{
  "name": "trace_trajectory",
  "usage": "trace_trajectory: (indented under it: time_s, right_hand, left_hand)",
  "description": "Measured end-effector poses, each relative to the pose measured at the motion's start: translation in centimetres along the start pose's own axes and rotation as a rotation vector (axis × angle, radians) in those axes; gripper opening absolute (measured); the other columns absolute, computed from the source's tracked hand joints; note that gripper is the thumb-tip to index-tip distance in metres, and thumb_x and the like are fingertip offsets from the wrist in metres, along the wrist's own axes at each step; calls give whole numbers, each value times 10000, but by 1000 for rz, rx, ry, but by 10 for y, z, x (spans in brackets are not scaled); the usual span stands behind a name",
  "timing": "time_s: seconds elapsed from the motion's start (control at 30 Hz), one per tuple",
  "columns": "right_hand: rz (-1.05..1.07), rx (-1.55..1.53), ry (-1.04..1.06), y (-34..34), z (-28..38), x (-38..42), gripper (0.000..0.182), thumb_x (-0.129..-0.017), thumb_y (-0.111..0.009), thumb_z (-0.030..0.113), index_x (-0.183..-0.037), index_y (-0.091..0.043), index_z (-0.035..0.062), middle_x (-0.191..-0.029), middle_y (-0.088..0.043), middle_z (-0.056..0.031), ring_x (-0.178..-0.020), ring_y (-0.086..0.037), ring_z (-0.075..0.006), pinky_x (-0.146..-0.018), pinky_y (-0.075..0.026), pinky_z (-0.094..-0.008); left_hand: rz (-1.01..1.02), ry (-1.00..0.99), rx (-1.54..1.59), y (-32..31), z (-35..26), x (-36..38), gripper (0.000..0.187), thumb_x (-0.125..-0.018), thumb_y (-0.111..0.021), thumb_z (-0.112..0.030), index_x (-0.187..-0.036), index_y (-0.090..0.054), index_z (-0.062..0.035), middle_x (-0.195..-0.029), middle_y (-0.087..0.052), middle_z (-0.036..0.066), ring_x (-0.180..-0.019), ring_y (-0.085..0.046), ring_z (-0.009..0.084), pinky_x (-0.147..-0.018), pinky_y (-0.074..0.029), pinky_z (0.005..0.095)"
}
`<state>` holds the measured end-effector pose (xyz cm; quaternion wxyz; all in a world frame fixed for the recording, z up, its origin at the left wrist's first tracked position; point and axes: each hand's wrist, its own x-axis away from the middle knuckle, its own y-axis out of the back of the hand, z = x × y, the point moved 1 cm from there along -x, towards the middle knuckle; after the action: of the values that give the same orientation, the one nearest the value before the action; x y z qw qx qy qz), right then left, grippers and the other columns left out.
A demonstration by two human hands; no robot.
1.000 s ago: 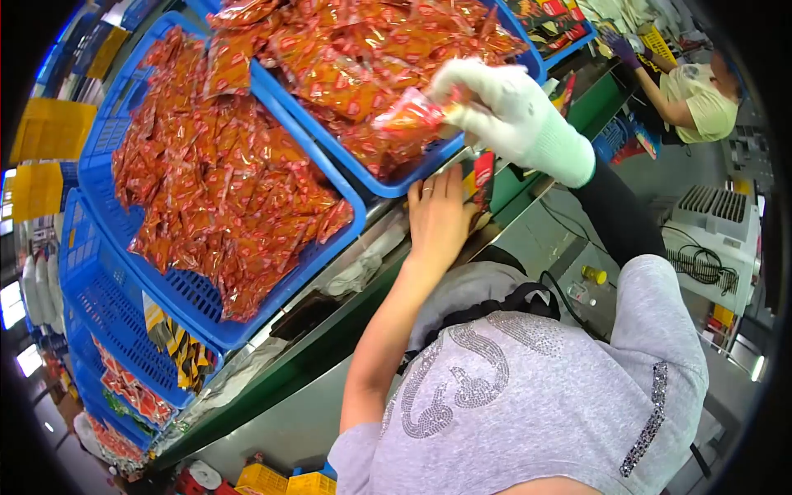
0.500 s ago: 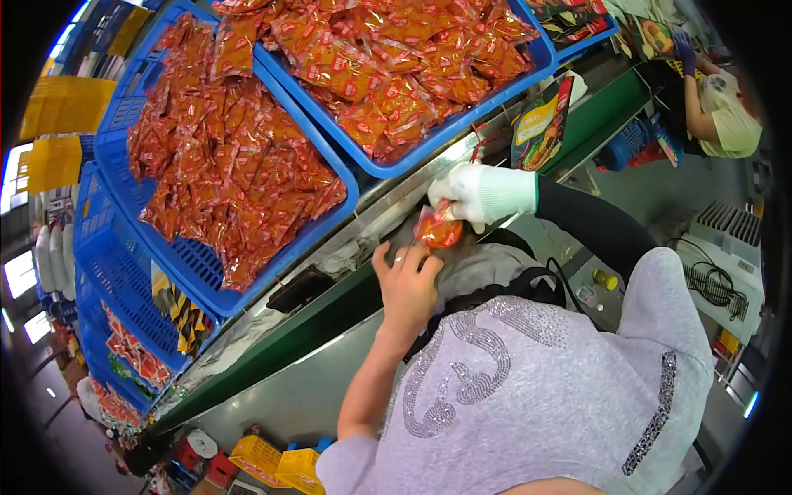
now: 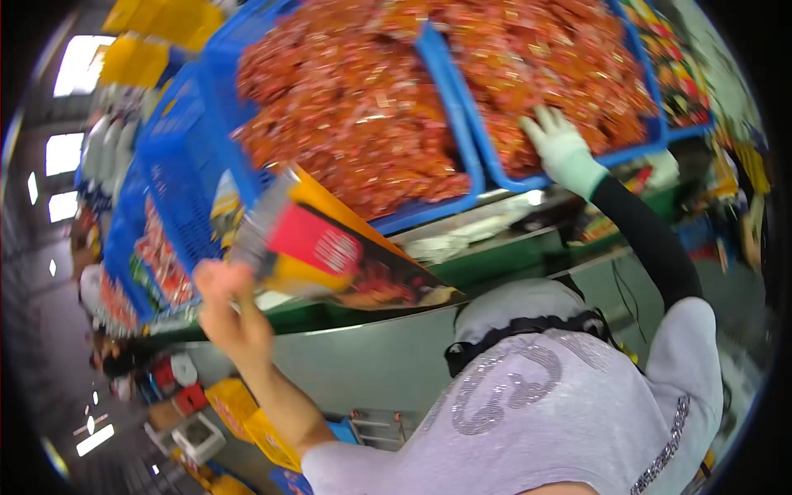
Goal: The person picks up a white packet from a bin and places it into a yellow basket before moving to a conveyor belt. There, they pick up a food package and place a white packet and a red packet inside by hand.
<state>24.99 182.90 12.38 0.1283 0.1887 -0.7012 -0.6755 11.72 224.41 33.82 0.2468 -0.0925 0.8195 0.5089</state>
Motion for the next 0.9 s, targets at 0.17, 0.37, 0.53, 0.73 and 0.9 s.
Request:
trace_trajectory:
  time_s: [0.17, 0.37, 0.53, 0.73, 0.9]
  right_hand:
    - [-160, -116, -73, -16, -4, -6, 505, -703, -563, 35, -1198, -526, 131, -1185, -508, -127, -1099, -487, -349, -872, -482, -423]
    - [-76, -164, -169, -4, -1, -8, 523, -660, -608, 3, -1160, -502, 114, -1191, -500, -114, -1090, -473, -347, -876, -469, -411]
    - [-74, -158, -226, -3, 3, -8, 505, -653, -613, -29, -1132, -508, 92, -1181, -500, -127, -1064, -480, -359, -867, -461, -415]
    - [-177, -399, -217, 5, -24, -5, 323, -704, -546, -90, -997, -551, 44, -971, -585, -162, -923, -587, -356, -803, -472, -386]
    - [-194, -639, -321, 65, -37, 30, 180, -783, -533, -32, -959, -563, -9, -880, -615, -117, -846, -610, -200, -781, -461, -281]
  left_hand:
    - [-183, 42, -372, 80, 97, -84, 94, -858, -572, 28, -947, -594, 7, -872, -630, 74, -824, -564, 131, -786, -451, 259]
    - [-342, -190, -693, 70, 231, -98, 333, -638, -501, 67, -903, -623, -95, -908, -638, 54, -887, -579, 244, -853, -346, 393]
    - [-125, 107, -406, -58, 333, -3, 130, -694, -547, 8, -775, -596, -81, -798, -611, 96, -831, -562, 300, -778, -387, 410]
    - [-133, 329, -218, -88, 337, 24, 80, -786, -549, 4, -838, -604, -23, -856, -598, 147, -852, -557, 372, -756, -445, 426]
    - [-161, 224, -388, -83, 283, 12, 252, -798, -568, -4, -1049, -594, -9, -1073, -602, 186, -1053, -545, 368, -923, -425, 425]
